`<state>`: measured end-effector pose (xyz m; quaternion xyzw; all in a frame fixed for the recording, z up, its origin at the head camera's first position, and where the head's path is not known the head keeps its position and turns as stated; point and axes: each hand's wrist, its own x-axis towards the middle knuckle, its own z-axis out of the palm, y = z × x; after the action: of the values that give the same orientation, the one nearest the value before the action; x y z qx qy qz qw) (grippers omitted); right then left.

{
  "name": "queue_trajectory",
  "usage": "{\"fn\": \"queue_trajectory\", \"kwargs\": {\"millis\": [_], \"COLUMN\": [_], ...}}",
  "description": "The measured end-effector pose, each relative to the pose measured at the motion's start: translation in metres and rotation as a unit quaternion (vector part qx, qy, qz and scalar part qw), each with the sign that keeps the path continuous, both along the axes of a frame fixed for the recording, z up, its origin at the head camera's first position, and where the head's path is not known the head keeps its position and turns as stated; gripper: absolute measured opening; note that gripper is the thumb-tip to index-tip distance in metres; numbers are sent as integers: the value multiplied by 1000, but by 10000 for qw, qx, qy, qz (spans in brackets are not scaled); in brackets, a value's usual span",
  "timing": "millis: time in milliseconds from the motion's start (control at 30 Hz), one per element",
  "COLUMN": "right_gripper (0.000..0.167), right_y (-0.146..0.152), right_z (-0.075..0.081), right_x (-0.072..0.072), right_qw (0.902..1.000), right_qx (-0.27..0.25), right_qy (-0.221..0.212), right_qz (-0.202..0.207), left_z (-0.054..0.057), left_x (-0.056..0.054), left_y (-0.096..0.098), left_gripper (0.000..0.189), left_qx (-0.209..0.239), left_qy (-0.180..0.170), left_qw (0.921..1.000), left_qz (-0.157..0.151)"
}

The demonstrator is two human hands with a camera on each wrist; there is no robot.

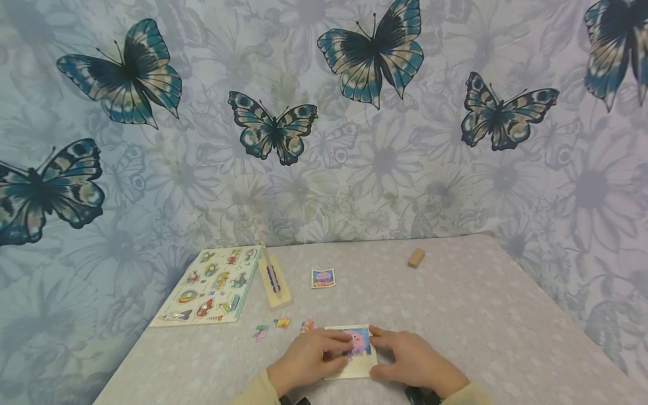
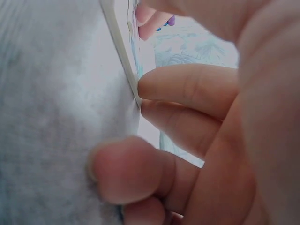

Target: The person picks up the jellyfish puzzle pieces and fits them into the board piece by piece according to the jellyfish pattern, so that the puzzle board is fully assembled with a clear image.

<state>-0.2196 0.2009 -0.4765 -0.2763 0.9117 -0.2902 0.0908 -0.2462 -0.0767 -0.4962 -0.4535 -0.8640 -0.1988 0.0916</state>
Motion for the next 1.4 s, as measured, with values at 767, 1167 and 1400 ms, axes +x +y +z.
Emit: {"fn": "queue_trajectory", "kwargs": {"millis": [767, 1167, 1400], "right_gripper": [72, 73, 71], "right_y": [7, 5, 1], "right_z": [-4, -3, -2], "right_x": [1, -1, -1], "right_qw": [9997, 9999, 9999], "right_qx": [-72, 52, 98], "right_qy": [213, 151, -25], "right_qz": [39, -34, -141], "left_z": [9, 31, 58], "left_x": [10, 11, -4], "left_y": [12, -7, -77], "left_gripper": [34, 29, 28], "left_qx": [-1149, 668, 1022], "left_qy": [291, -509, -1460], "left_qw": [9921, 9853, 9476], "left_qz": [410, 1485, 2652]}}
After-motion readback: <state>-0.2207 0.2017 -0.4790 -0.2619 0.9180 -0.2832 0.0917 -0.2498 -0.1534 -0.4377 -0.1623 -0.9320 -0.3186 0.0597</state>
